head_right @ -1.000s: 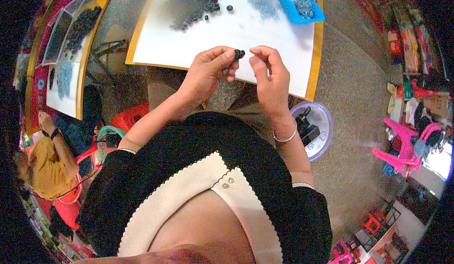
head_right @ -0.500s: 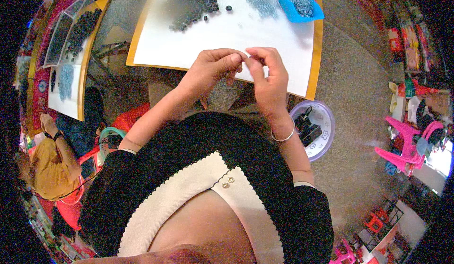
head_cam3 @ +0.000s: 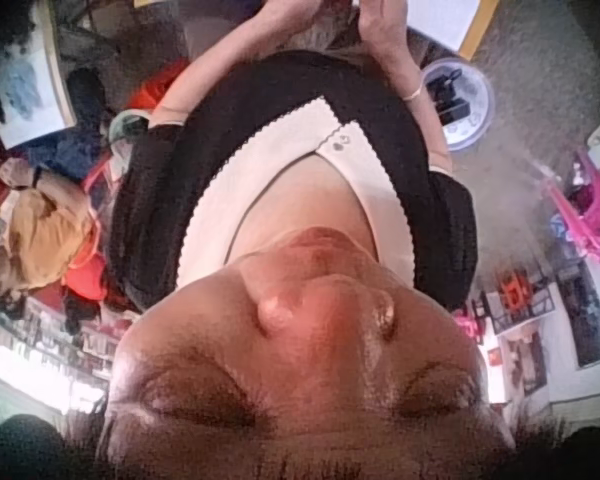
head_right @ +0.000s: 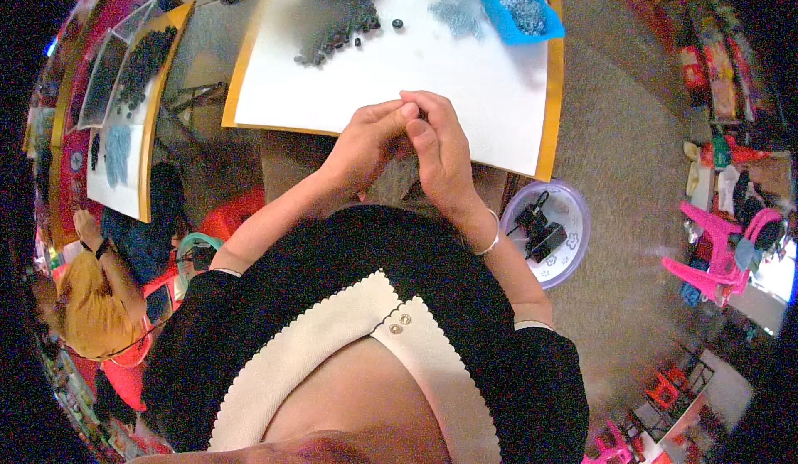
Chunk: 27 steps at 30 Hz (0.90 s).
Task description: Assembling small plastic or rubber ring-like components at a workbench.
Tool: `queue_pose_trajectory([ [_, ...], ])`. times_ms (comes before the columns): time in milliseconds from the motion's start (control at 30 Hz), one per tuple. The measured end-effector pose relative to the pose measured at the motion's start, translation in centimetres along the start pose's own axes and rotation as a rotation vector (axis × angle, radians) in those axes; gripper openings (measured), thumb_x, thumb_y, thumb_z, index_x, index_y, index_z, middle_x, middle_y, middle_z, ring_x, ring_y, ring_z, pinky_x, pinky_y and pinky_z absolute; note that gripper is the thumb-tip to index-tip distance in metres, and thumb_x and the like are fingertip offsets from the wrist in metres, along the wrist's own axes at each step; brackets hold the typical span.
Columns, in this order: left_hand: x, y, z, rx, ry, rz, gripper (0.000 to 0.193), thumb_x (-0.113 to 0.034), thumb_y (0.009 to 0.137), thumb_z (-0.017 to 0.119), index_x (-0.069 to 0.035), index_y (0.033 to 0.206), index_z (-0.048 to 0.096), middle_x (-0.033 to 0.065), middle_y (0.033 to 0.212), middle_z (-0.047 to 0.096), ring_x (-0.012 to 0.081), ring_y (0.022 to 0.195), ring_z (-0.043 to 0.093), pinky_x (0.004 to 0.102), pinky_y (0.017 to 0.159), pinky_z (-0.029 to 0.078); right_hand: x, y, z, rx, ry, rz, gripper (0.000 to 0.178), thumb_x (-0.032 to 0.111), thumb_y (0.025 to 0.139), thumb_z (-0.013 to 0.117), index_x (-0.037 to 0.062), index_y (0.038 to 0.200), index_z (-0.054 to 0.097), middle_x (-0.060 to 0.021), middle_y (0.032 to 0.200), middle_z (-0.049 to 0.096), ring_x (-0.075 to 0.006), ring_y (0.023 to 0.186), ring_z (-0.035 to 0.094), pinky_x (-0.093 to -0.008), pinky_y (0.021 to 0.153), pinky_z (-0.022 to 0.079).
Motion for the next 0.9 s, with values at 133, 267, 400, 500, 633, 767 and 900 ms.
queue_pose_trajectory([
  [133, -0.5, -0.3, 0.2, 0.038, 0.041, -0.069, 0.026, -0.025, 0.094, 0.054, -0.001, 0.1, 0.062, -0.0011, 0.079, 0.058, 0.0061, 0.069, 0.049, 0.0212, 0.063, 0.041, 0.1, 0.2, -0.7, 0.012, -0.036, 0.038, 0.03, 0.013, 0.087, 0.056, 0.0033, 0.115, 0.055, -0.0103, 0.113, 0.055, -0.0202, 0.1, 0.056, -0.03, 0.087, 0.044],
  [267, 0.5, 0.8, -0.9, 0.065, 0.108, -0.067, 0.026, -0.025, 0.094, 0.054, -0.002, 0.1, 0.062, 0.0011, 0.083, 0.059, 0.0084, 0.07, 0.052, 0.0228, 0.065, 0.044, -0.7, 0.7, -1.5, -0.004, -0.09, 0.046, 0.027, 0.003, 0.083, 0.059, 0.0031, 0.11, 0.059, -0.0087, 0.11, 0.057, -0.018, 0.095, 0.057, -0.029, 0.085, 0.046],
  [400, -0.3, 1.2, -0.6, 0.084, -0.161, -0.052, 0.025, -0.022, 0.093, 0.055, 0.0, 0.1, 0.062, 0.0036, 0.086, 0.061, 0.0113, 0.072, 0.055, 0.025, 0.068, 0.047, -2.5, 1.1, -1.4, -0.045, 0.367, 0.303, 0.024, 0.004, 0.086, 0.058, 0.002, 0.11, 0.06, -0.0036, 0.107, 0.059, -0.0125, 0.094, 0.055, -0.027, 0.085, 0.045],
  [500, -0.8, 1.4, -1.0, 0.072, -0.11, 0.011, 0.023, -0.018, 0.09, 0.059, 0.002, 0.1, 0.062, 0.0041, 0.083, 0.062, 0.0115, 0.071, 0.056, 0.0253, 0.066, 0.048, -3.1, 1.2, -0.9, -0.014, 0.452, 0.269, 0.025, 0.003, 0.087, 0.057, 0.0023, 0.112, 0.06, -0.0012, 0.107, 0.059, -0.0104, 0.095, 0.054, -0.0253, 0.087, 0.043],
  [633, -1.6, 0.8, -1.2, 0.029, -0.021, 0.057, 0.023, -0.017, 0.089, 0.061, 0.002, 0.101, 0.062, 0.0042, 0.082, 0.062, 0.0111, 0.07, 0.055, 0.0238, 0.064, 0.047, -3.1, 1.3, -0.1, 0.008, 0.536, 0.288, 0.027, 0.004, 0.087, 0.057, 0.0022, 0.114, 0.059, -0.0025, 0.107, 0.06, -0.0107, 0.096, 0.054, -0.0248, 0.089, 0.042],
  [767, -2.6, 0.3, -1.0, -0.002, -0.001, 0.093, 0.021, -0.016, 0.088, 0.062, 0.002, 0.099, 0.063, 0.0052, 0.083, 0.064, 0.0096, 0.069, 0.055, 0.0241, 0.063, 0.048, -2.1, 1.0, -1.0, -0.103, 0.516, 0.289, 0.026, 0.002, 0.087, 0.059, 0.0011, 0.113, 0.059, -0.0029, 0.105, 0.06, -0.0112, 0.096, 0.055, -0.024, 0.088, 0.044],
  [900, -2.3, -0.1, -1.0, -0.012, -0.023, 0.057, 0.02, -0.016, 0.089, 0.061, 0.001, 0.098, 0.063, 0.0055, 0.083, 0.064, 0.0091, 0.069, 0.055, 0.0238, 0.063, 0.048, -1.8, 0.5, -2.0, -0.153, 0.411, 0.258, 0.024, -0.001, 0.085, 0.06, 0.0004, 0.108, 0.059, -0.0023, 0.101, 0.059, -0.0117, 0.094, 0.056, -0.0234, 0.084, 0.046],
])
Point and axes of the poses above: each hand's wrist, its own y-axis towards the middle knuckle, its own z-axis out of the palm, x = y × z, the point moved 10 cm from there along y, towards the middle knuckle
